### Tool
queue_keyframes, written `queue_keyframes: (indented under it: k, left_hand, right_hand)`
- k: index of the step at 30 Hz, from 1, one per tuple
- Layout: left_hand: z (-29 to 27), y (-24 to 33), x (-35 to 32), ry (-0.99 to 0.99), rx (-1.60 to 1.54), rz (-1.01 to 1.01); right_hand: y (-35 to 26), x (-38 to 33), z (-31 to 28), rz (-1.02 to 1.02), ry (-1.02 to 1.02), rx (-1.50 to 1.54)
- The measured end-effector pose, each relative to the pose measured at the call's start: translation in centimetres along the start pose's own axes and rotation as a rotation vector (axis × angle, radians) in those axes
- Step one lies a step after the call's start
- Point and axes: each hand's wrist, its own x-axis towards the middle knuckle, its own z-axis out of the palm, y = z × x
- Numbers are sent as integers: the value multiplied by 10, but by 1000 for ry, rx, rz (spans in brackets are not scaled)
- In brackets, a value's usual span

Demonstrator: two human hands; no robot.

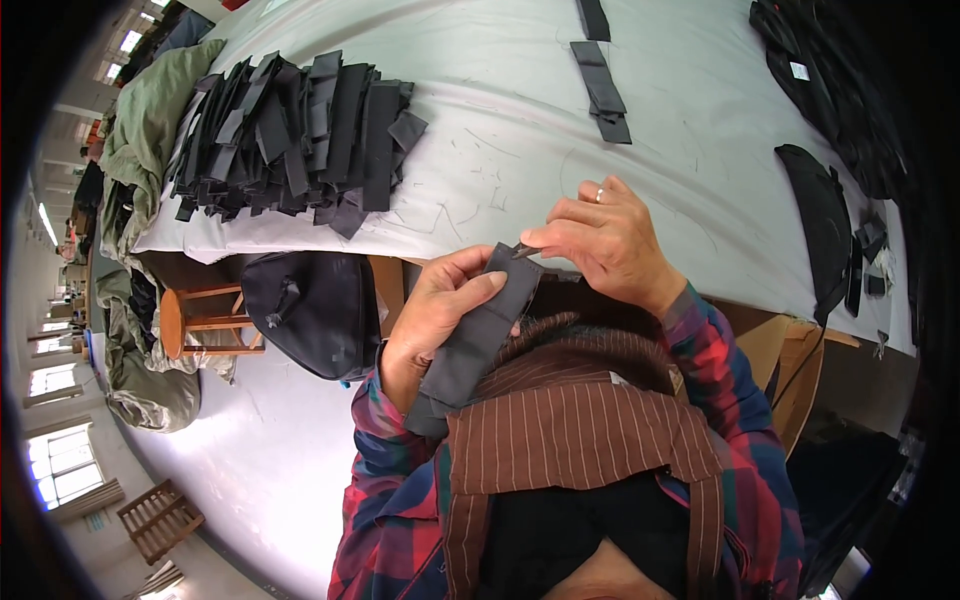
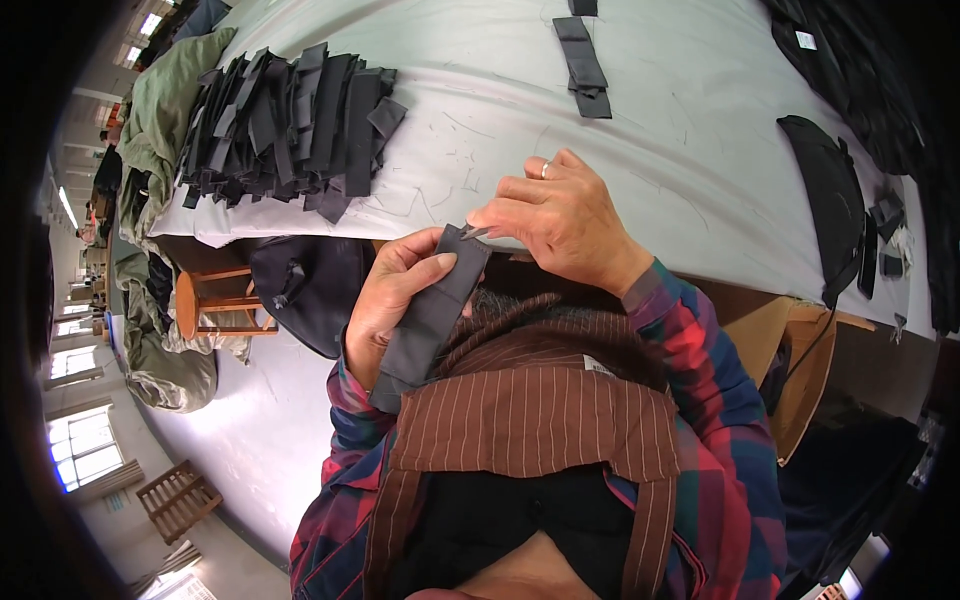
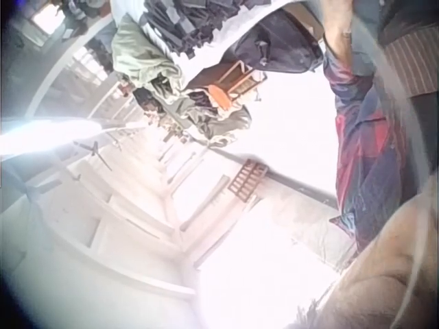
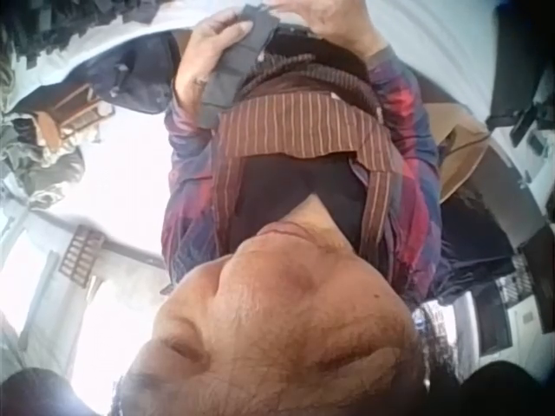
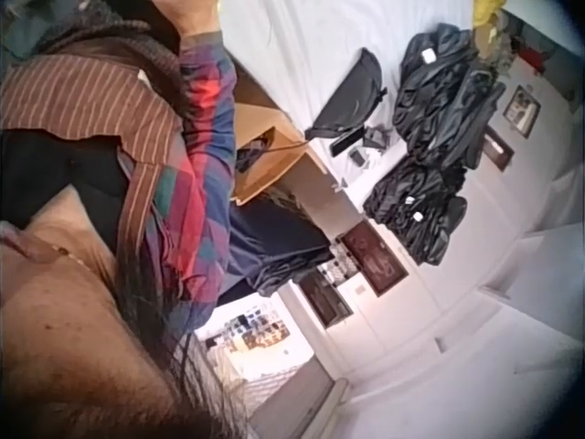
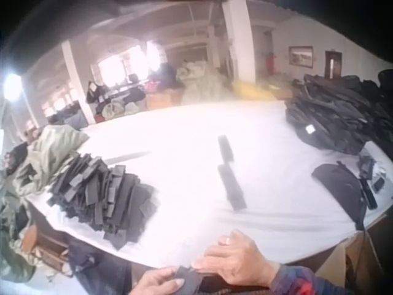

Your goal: Trim excess material and loose threads from black fabric straps using a pair of snips.

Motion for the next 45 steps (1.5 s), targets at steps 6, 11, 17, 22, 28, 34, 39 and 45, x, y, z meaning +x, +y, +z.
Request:
queue_keyframes:
  k: [6,11,17,22,28,34,39,45]
  left_hand:
    - [1,1,-1,-27,-10,-43]
    - [2,1,-1,-31,-4,-50]
    - [3,-2,0,3,19,-56]
    - [4,-5,1,35,1,-4]
    - [2,-11,8,132,-36,155]
    - [2,-13,9,140,-84,198]
    - [4,-13,9,172,-66,203]
    - [3,-13,10,174,-66,197]
  right_hand:
    - [2,-4,-1,3,-20,47]
    - [1,-4,-2,-12,-25,34]
    - [1,-5,-3,-25,-36,48]
    - [-5,-7,-3,170,51,137]
    - [-10,-17,-2,204,87,30]
    - [-14,-16,-2,191,81,-29]
    - [-13,-17,0,197,83,-13]
    - [-14,-20,2,195,61,-39]
